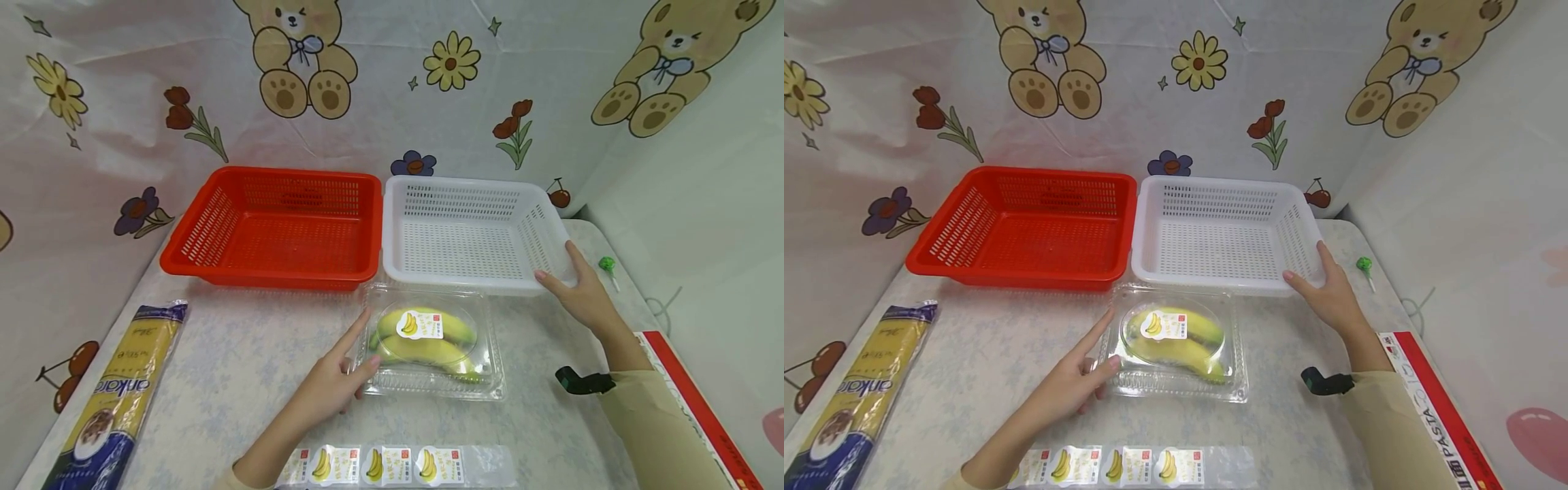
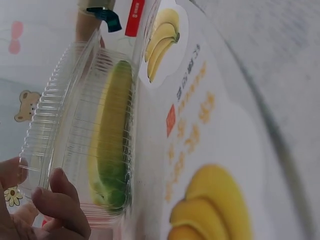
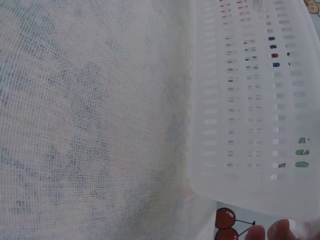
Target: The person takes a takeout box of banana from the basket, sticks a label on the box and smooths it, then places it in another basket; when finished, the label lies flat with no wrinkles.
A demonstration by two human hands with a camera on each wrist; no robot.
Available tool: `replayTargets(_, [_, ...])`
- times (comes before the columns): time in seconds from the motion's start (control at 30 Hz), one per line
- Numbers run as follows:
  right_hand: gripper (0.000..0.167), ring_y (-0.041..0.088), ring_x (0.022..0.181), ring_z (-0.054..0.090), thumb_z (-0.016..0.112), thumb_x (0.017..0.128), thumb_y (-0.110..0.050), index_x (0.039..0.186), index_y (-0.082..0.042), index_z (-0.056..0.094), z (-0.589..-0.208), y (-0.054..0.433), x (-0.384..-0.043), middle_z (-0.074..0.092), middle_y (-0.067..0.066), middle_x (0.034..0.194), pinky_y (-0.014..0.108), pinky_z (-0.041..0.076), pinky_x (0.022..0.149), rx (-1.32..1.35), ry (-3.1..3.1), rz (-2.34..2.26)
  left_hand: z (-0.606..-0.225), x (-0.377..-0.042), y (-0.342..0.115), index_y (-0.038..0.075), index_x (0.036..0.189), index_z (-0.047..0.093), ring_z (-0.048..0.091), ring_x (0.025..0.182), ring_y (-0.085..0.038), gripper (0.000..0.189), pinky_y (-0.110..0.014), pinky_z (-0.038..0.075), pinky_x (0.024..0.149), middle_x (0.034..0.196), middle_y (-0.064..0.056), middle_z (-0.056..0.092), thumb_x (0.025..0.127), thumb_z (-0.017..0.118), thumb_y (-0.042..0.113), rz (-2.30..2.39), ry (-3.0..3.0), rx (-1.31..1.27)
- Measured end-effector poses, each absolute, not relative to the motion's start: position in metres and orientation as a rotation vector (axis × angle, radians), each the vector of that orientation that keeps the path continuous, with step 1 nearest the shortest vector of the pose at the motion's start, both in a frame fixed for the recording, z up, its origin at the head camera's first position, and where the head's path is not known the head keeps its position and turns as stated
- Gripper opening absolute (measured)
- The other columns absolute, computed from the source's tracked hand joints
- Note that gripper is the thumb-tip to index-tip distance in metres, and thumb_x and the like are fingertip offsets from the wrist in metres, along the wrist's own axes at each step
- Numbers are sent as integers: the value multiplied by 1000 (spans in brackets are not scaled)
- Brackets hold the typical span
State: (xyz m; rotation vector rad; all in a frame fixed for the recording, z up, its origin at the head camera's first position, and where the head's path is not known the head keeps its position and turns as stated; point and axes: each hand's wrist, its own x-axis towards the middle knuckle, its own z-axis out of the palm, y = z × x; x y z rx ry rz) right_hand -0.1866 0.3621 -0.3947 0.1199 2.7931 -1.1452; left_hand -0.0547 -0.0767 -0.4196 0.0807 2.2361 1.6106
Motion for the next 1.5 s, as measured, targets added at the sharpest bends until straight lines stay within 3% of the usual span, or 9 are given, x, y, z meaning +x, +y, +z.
replayTargets(0.27, [101, 54, 146, 15, 59, 93, -56, 158, -31, -15, -394, 363, -185, -5, 18, 167, 79, 19, 106, 128, 2758, -1174, -418, -47, -82, 64, 147, 19, 53, 40, -20, 69, -37, 52, 47, 63, -9, 55, 97, 62, 42, 1686, 2152, 75])
replayTargets(0.43, [102, 56, 144, 19, 59, 93, -57, 156, -34, -17, -396, 366, -185, -4, 18, 167, 81, 23, 102, 146, 2743, -1168, -418, -40, -86, 63, 146, 21, 60, 44, -24, 69, -35, 52, 52, 66, -10, 55, 96, 63, 43, 1702, 2147, 58])
replayTargets(0.87, [103, 57, 142, 23, 63, 92, -54, 156, -37, -16, -397, 367, -185, -4, 16, 167, 80, 27, 100, 146, 2747, -1187, -405, -17, -98, 58, 148, 25, 57, 43, -21, 66, -37, 52, 43, 68, -10, 54, 96, 63, 41, 1758, 2143, 14])
replayTargets(1.03, [101, 51, 129, 38, 62, 92, -54, 156, -38, -15, -400, 370, -186, 5, 24, 165, 66, 47, 95, 141, 2746, -1196, -390, -10, -100, 58, 148, 28, 58, 43, -25, 65, -26, 39, 31, 69, -12, 54, 96, 63, 41, 1779, 2153, -19])
replayTargets(1.13, [101, 45, 121, 43, 63, 93, -52, 157, -37, -14, -402, 373, -187, 14, 27, 162, 46, 58, 84, 136, 2738, -1220, -382, -7, -100, 56, 148, 29, 58, 43, -26, 65, -25, 38, 31, 69, -12, 54, 97, 63, 39, 1802, 2161, -15])
replayTargets(1.27, [99, 38, 114, 43, 63, 95, -47, 158, -33, -13, -405, 375, -188, 19, 29, 160, 25, 55, 72, 122, 2734, -1254, -372, -5, -99, 54, 149, 29, 58, 43, -26, 64, -27, 39, 31, 68, -13, 54, 98, 62, 34, 1824, 2176, 23])
replayTargets(1.5, [96, 25, 108, 43, 63, 96, -42, 158, -32, -10, -406, 376, -187, 17, 24, 161, 19, 51, 68, 97, 2741, -1297, -355, -15, -95, 50, 151, 29, 57, 42, -24, 63, -36, 51, 42, 65, -13, 52, 99, 61, 31, 1866, 2182, 140])
